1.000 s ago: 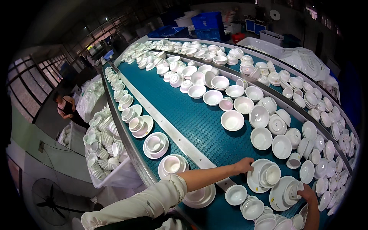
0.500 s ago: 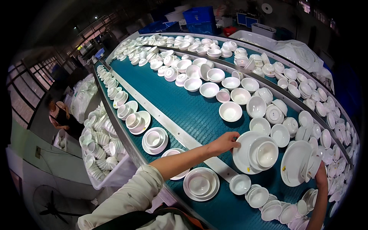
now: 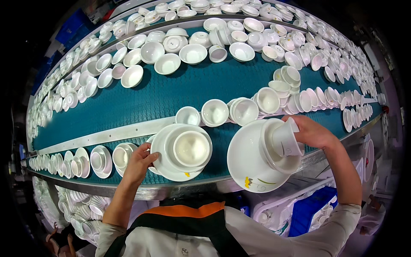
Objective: The person organizes clean ceramic bowls and plates on a conveyor belt, then collects stacks of small dishes and places them onto the belt for further processing.
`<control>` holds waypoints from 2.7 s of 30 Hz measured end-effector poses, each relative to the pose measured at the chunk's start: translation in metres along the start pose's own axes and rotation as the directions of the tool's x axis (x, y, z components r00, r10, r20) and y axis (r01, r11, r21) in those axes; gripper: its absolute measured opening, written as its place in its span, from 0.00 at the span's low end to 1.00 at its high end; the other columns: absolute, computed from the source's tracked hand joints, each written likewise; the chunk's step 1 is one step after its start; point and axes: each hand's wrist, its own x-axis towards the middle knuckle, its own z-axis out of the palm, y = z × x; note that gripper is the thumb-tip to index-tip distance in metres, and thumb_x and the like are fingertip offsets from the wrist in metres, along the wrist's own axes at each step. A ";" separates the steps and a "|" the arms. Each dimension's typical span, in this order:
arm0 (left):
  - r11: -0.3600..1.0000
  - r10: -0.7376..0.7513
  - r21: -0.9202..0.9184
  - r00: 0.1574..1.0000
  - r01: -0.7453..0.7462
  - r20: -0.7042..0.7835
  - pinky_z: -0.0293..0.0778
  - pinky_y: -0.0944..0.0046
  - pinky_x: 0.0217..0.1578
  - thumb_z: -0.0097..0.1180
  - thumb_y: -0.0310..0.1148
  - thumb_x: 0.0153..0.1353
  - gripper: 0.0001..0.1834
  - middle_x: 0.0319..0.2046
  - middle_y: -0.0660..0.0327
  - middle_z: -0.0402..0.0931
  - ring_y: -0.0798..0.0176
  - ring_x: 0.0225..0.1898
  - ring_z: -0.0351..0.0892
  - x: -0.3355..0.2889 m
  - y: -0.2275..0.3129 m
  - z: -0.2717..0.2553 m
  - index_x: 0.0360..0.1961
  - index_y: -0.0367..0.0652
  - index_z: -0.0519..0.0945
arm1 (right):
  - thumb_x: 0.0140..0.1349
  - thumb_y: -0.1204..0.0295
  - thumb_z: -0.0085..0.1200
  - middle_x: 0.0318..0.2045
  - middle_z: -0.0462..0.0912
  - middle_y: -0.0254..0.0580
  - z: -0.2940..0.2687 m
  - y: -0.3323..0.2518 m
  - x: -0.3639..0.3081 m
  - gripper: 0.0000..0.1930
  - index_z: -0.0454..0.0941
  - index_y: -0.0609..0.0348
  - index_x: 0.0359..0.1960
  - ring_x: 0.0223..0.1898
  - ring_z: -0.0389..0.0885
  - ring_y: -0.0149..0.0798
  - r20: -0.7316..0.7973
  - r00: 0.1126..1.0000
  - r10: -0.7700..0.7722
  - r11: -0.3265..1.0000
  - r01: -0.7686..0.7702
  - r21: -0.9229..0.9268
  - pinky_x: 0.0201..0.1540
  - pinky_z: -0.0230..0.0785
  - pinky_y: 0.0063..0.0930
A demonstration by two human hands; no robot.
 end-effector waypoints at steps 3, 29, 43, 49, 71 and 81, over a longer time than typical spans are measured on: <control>0.998 -0.057 -0.011 0.996 0.058 0.070 0.69 0.71 0.31 0.47 0.26 0.55 0.09 0.27 0.61 0.74 0.71 0.28 0.73 0.003 -0.027 0.028 0.38 0.37 0.70 | 0.48 0.68 0.52 0.29 0.75 0.33 0.033 0.044 -0.003 0.13 0.71 0.61 0.35 0.33 0.70 0.24 -0.051 0.994 0.094 0.995 -0.092 0.035 0.37 0.63 0.18; 0.169 0.264 0.985 0.961 0.032 -0.076 0.69 0.51 0.22 0.43 0.31 0.54 0.14 0.17 0.48 0.73 0.45 0.21 0.74 0.042 -0.112 0.038 0.37 0.33 0.60 | 0.46 0.58 0.52 0.30 0.76 0.49 0.115 0.123 0.086 0.23 0.68 0.64 0.39 0.30 0.76 0.44 -0.316 0.947 0.061 0.959 -0.143 -0.244 0.32 0.68 0.34; 0.449 0.531 0.890 0.826 -0.084 -0.190 0.67 0.54 0.29 0.48 0.22 0.50 0.17 0.31 0.47 0.70 0.45 0.32 0.71 0.025 -0.085 0.030 0.44 0.39 0.65 | 0.51 0.56 0.50 0.29 0.78 0.48 0.061 0.027 0.036 0.21 0.72 0.61 0.39 0.32 0.77 0.43 -0.069 0.988 -0.135 0.946 0.108 -0.305 0.36 0.67 0.34; 0.563 0.594 0.759 0.798 -0.327 -0.097 0.67 0.66 0.23 0.49 0.20 0.50 0.10 0.22 0.54 0.70 0.58 0.24 0.72 0.020 -0.106 0.028 0.36 0.37 0.70 | 0.52 0.64 0.52 0.26 0.78 0.40 -0.065 0.010 0.072 0.17 0.73 0.62 0.39 0.26 0.76 0.30 -0.555 0.809 -0.193 0.979 0.201 -0.047 0.28 0.68 0.21; 0.846 0.528 0.513 0.357 -0.145 -0.770 0.68 0.65 0.24 0.49 0.27 0.53 0.10 0.29 0.54 0.73 0.56 0.23 0.73 -0.014 -0.094 0.202 0.38 0.43 0.71 | 0.46 0.70 0.56 0.38 0.75 0.43 -0.252 0.260 0.271 0.23 0.66 0.56 0.47 0.37 0.76 0.46 0.237 0.933 0.272 0.933 -0.316 0.174 0.33 0.72 0.43; 0.863 0.504 0.471 0.331 -0.179 -0.798 0.69 0.70 0.25 0.48 0.26 0.54 0.10 0.29 0.57 0.75 0.66 0.24 0.74 -0.026 -0.097 0.225 0.38 0.40 0.72 | 0.46 0.69 0.55 0.37 0.75 0.39 -0.230 0.204 0.278 0.21 0.69 0.56 0.45 0.36 0.76 0.39 -0.070 0.979 -0.189 0.957 0.200 0.210 0.34 0.71 0.35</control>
